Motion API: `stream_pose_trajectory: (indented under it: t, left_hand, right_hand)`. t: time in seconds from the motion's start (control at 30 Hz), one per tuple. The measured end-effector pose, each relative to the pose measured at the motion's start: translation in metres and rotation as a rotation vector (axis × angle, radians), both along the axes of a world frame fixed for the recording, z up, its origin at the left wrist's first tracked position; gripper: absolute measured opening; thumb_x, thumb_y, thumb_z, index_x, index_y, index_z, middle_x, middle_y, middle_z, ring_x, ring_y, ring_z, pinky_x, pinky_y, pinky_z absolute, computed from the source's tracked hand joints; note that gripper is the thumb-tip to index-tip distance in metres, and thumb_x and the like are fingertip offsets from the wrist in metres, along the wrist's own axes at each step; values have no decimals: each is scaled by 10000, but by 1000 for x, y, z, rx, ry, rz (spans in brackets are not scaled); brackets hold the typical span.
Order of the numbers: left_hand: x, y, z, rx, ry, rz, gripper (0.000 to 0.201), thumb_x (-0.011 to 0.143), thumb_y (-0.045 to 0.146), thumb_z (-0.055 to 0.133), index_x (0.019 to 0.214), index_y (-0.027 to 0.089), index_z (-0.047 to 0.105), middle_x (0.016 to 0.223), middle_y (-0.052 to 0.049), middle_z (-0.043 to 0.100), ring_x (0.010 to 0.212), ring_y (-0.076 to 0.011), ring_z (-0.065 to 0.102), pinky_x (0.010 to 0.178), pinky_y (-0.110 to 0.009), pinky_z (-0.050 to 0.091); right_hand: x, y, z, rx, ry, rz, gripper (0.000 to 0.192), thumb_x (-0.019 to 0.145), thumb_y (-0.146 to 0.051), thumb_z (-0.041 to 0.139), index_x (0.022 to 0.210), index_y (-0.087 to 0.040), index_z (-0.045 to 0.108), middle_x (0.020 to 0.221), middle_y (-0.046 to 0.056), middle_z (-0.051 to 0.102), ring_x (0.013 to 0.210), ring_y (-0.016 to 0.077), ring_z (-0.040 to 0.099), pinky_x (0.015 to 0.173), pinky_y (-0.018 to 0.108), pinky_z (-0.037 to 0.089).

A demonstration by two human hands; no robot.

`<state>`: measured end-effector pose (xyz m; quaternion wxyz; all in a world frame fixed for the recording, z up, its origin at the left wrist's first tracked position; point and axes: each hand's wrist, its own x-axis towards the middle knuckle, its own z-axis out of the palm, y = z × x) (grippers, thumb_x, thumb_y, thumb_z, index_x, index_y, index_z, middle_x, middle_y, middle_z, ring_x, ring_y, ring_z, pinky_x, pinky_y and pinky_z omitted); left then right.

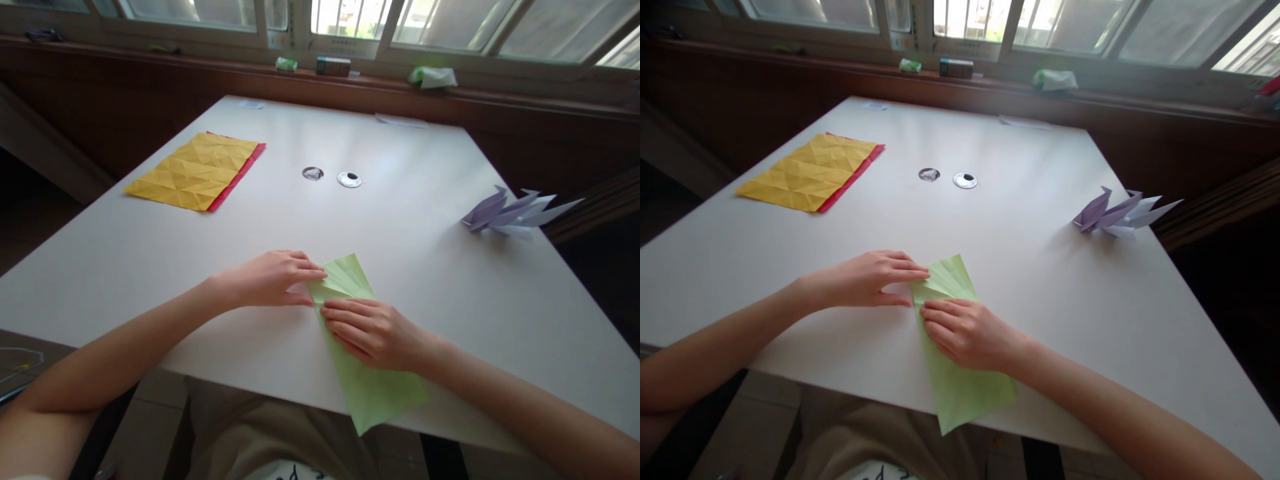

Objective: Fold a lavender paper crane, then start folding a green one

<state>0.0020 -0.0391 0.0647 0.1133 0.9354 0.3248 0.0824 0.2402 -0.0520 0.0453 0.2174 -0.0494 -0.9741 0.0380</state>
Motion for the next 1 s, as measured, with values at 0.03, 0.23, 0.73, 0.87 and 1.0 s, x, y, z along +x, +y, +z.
stream_pose_trajectory:
  t: [0.03,0.23,0.73,0.87,1.0]
  left_hand:
    - [0,-4,3,10,16,36,390,850,381,502,1199,207,510,1131,-56,619,1037,-181,544,876,-298,441]
    - [11,-49,3,141,25,152,361,895,205,398,1247,147,452,1291,-64,506,1189,-167,453,1004,-315,368]
    - [21,-79,-30,111,135,276,648,867,535,337,1352,108,308,1441,-120,256,1330,-238,250,1055,-370,286]
    - [19,-80,-30,143,133,324,630,858,516,386,1330,101,351,1423,-128,297,1317,-250,279,1034,-371,324]
    - [17,-81,-31,158,129,386,604,861,484,410,1320,93,367,1401,-135,343,1295,-247,326,1017,-380,356]
  right_hand:
    - [0,-1,1,-7,-17,2,208,828,-122,502,998,-73,611,996,91,680,1052,185,580,895,316,512]
    - [1,-2,-1,-17,-17,15,217,820,-113,502,1004,-69,607,1014,103,673,1089,199,556,910,314,504]
    - [-2,-6,-11,-65,64,48,243,815,-103,516,1035,-42,601,1024,128,671,1101,216,550,885,327,527]
    - [-3,-5,-13,-75,65,56,241,808,-87,516,1027,-40,605,1020,127,673,1099,221,551,891,336,525]
    - [-3,-5,-12,-70,56,50,236,808,-97,528,1025,-53,608,1012,117,677,1092,207,557,893,316,524]
